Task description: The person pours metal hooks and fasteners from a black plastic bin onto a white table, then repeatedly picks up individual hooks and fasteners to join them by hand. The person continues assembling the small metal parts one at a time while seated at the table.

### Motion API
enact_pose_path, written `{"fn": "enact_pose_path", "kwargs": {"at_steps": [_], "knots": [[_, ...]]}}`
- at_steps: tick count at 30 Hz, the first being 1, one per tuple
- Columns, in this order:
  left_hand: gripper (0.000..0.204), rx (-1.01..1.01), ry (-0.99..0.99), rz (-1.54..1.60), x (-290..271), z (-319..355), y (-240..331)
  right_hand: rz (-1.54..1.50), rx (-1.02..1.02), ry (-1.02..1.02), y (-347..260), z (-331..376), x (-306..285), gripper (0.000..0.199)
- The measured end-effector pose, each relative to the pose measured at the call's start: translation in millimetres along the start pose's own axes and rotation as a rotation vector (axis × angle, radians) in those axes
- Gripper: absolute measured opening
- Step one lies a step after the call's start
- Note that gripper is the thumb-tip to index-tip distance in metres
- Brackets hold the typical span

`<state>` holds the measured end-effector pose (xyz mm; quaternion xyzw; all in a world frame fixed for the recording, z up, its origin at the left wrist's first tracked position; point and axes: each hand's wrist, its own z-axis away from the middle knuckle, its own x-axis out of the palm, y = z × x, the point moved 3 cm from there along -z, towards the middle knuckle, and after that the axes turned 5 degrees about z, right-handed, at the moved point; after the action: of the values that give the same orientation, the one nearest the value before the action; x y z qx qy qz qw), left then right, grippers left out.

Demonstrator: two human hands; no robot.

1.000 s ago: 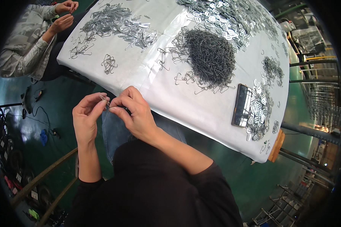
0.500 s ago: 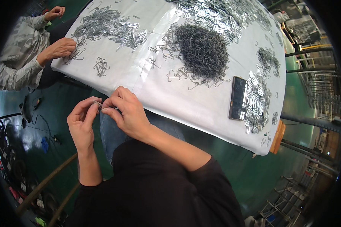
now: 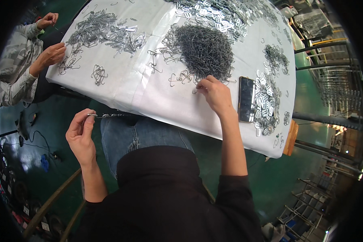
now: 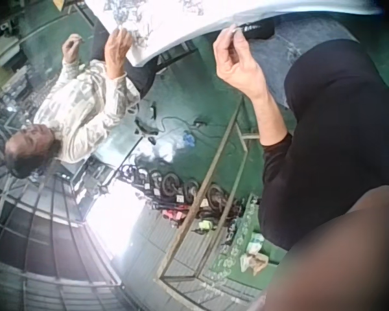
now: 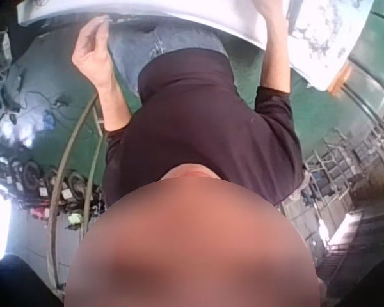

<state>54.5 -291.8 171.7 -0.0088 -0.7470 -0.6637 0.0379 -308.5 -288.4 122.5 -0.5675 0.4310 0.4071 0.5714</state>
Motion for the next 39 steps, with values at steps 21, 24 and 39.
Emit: {"fn": "enact_pose_path", "kwargs": {"at_steps": [21, 24, 39], "knots": [[0.017, -0.018, 0.115, 0.068, 1, -7, -6, -1.477, 0.018, -0.426, -169, -34, 9, 0.011], [0.019, 0.005, 0.133, 0.041, 0, -6, -3, -1.520, -0.041, -0.515, -214, -31, -2, 0.013], [0.029, 0.359, 0.317, -0.181, -27, -11, 15, -1.097, -0.372, -0.052, -275, -55, 8, 0.001]]}}
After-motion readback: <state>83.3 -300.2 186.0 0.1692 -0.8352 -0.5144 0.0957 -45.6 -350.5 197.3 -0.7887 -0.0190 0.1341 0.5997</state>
